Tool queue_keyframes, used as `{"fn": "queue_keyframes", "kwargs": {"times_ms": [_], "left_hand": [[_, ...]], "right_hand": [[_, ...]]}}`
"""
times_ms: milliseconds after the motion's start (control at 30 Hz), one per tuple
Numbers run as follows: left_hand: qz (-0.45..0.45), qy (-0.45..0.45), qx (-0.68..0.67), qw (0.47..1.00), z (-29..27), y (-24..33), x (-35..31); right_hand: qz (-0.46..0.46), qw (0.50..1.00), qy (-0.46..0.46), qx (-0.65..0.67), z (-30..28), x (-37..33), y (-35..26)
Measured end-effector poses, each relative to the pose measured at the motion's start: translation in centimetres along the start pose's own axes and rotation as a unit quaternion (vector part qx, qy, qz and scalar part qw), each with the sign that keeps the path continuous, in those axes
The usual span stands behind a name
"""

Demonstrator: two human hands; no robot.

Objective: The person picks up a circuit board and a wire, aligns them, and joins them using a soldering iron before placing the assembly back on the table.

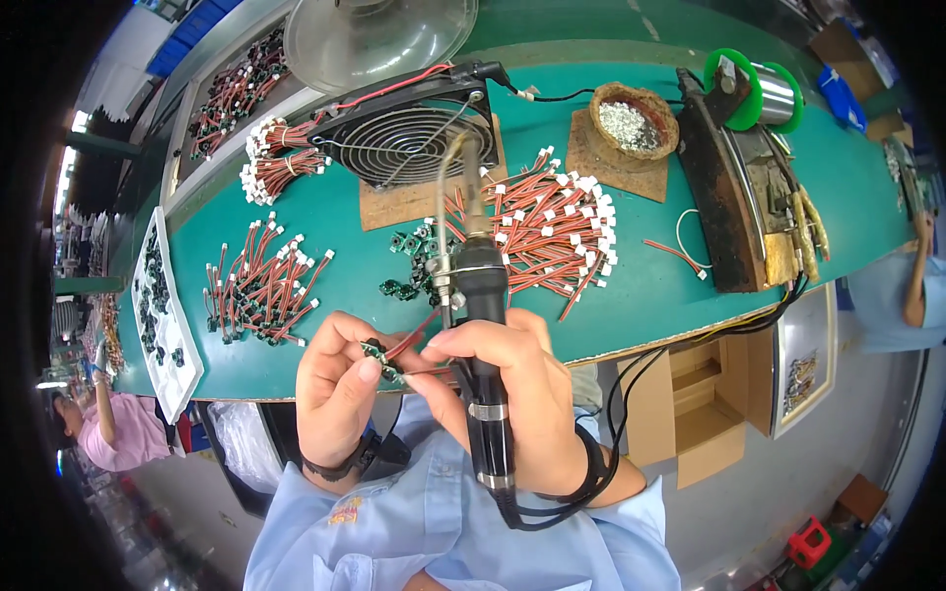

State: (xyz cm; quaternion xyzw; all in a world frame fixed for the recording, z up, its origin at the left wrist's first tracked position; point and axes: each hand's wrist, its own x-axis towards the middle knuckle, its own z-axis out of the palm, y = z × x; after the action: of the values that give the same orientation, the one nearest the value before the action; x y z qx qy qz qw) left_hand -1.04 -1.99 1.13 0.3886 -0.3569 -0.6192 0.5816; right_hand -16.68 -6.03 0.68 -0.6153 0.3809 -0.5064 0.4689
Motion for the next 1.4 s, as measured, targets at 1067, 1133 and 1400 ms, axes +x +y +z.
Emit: {"fn": "queue_keyframes", "kwargs": {"times_ms": [1067, 1133, 1400], "left_hand": [[0.129, 0.156, 0.300, 0.932, -1.4, -1.6, 0.6], [0.137, 0.152, 0.313, 0.927, -1.4, -1.6, 0.6], [0.140, 0.151, 0.331, 0.921, -1.2, -1.4, 0.7]], "right_hand": [[-0.175, 0.953, -0.183, -0.164, -5.1, -2.5, 0.7], [-0.173, 0.953, -0.184, -0.164, -5.1, -2.5, 0.7], [-0.176, 0.954, -0.184, -0.162, -5.1, -2.5, 0.9]]}}
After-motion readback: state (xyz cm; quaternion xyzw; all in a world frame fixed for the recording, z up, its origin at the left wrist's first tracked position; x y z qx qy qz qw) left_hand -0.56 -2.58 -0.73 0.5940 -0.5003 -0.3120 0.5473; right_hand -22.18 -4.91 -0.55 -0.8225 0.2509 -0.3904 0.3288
